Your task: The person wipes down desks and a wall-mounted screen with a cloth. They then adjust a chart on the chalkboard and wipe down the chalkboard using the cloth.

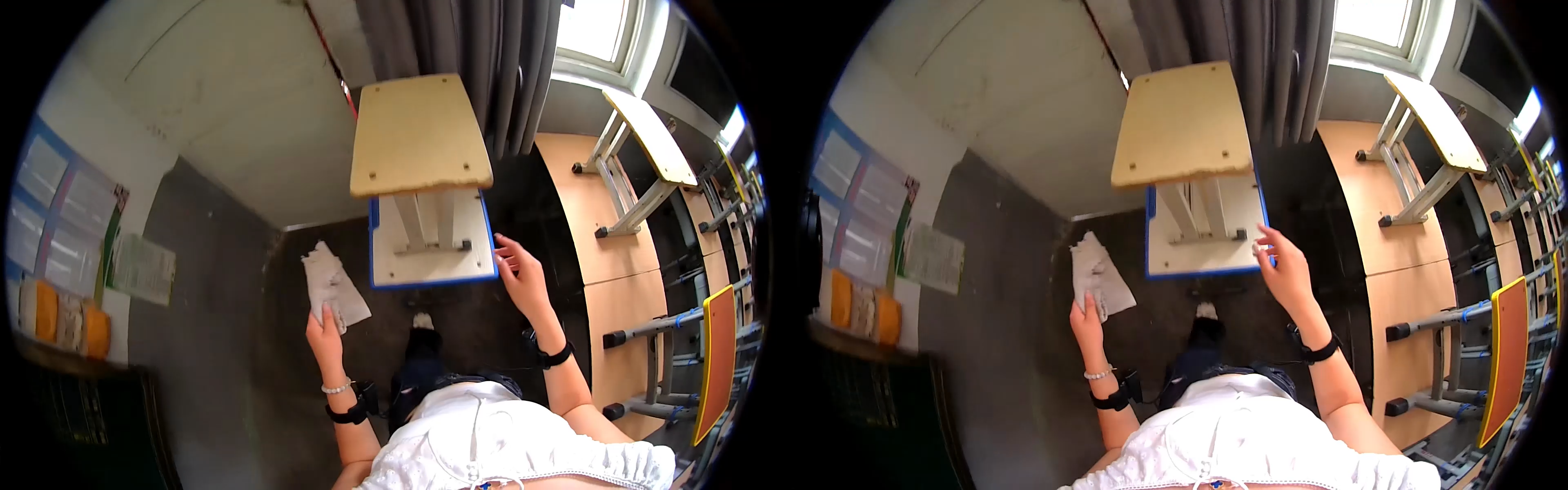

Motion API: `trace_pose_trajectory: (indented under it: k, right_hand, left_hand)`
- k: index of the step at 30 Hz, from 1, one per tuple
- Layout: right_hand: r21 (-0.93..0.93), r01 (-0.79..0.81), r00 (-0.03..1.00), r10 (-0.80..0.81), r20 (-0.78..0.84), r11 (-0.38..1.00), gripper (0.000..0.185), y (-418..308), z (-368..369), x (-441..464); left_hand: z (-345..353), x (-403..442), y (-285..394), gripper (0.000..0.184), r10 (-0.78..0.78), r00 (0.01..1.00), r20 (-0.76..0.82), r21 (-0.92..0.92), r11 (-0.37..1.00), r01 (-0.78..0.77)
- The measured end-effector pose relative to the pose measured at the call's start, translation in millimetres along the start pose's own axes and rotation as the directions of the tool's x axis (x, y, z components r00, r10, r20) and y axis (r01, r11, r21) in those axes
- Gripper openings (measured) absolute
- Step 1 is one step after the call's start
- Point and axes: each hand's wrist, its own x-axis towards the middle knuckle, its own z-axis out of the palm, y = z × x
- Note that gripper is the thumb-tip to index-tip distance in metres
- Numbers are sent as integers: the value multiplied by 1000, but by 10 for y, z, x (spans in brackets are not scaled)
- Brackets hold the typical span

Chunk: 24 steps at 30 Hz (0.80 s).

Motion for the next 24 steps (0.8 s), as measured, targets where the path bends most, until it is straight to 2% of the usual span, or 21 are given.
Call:
trace_pose_trajectory:
  k: [2, 5, 6, 7, 8, 9, 11, 12, 13, 14, 16, 17, 20, 24]
  right_hand:
    - [9, -39, 991, 39, -130, 999, 40, 92, 146, 415]
    - [25, 28, 963, -21, -269, 999, 48, 246, 245, 1141]
    - [-4, -140, 963, 135, -232, 990, 50, 62, 186, 1323]
    - [63, -183, 961, 192, -201, 981, 51, 52, 183, 1485]
    - [134, -215, 957, 236, -171, 967, 53, 51, 206, 1607]
    - [81, -178, 964, 190, -183, 981, 53, 24, 270, 1646]
    - [-31, -101, 975, 92, -203, 994, 55, -17, 395, 1722]
    - [-15, -123, 961, 116, -252, 992, 54, 15, 444, 1738]
    - [46, -158, 957, 165, -239, 986, 52, 5, 439, 1726]
    - [102, -180, 954, 199, -225, 978, 50, -9, 404, 1759]
    - [133, -163, 955, 190, -227, 978, 48, 121, 348, 1835]
    - [154, -165, 955, 196, -221, 974, 47, 176, 354, 1825]
    - [261, -158, 953, 217, -213, 952, 44, 128, 321, 1851]
    - [192, -142, 957, 184, -225, 971, 43, 110, 280, 1857]
  left_hand:
    - [127, 486, 18, 34, 37, 999, -37, -97, 994, -40]
    - [508, 1172, 127, 35, 88, 994, -60, -295, 950, -102]
    - [647, 1339, 190, 35, 78, 997, 11, -339, 938, -69]
    - [775, 1514, 269, 35, 69, 995, 78, -374, 927, -35]
    - [908, 1601, 466, 37, 119, 988, 102, -382, 922, -72]
    - [1026, 1674, 585, 38, 120, 975, 186, -397, 917, -37]
    - [1295, 1758, 768, 40, 212, 957, 198, -381, 916, -124]
    - [1393, 1735, 845, 41, 245, 952, 182, -407, 900, -154]
    - [1360, 1672, 1010, 41, 208, 953, 221, -412, 905, -102]
    - [1409, 1651, 1012, 41, 207, 959, 194, -416, 903, -110]
    - [1436, 1623, 1065, 39, 208, 970, 128, -420, 897, -137]
    - [1404, 1585, 1103, 37, 186, 967, 172, -423, 901, -98]
    - [1428, 1606, 1039, 41, 226, 952, 205, -312, 937, -156]
    - [1432, 1643, 1037, 37, 310, 932, 189, -270, 929, -254]
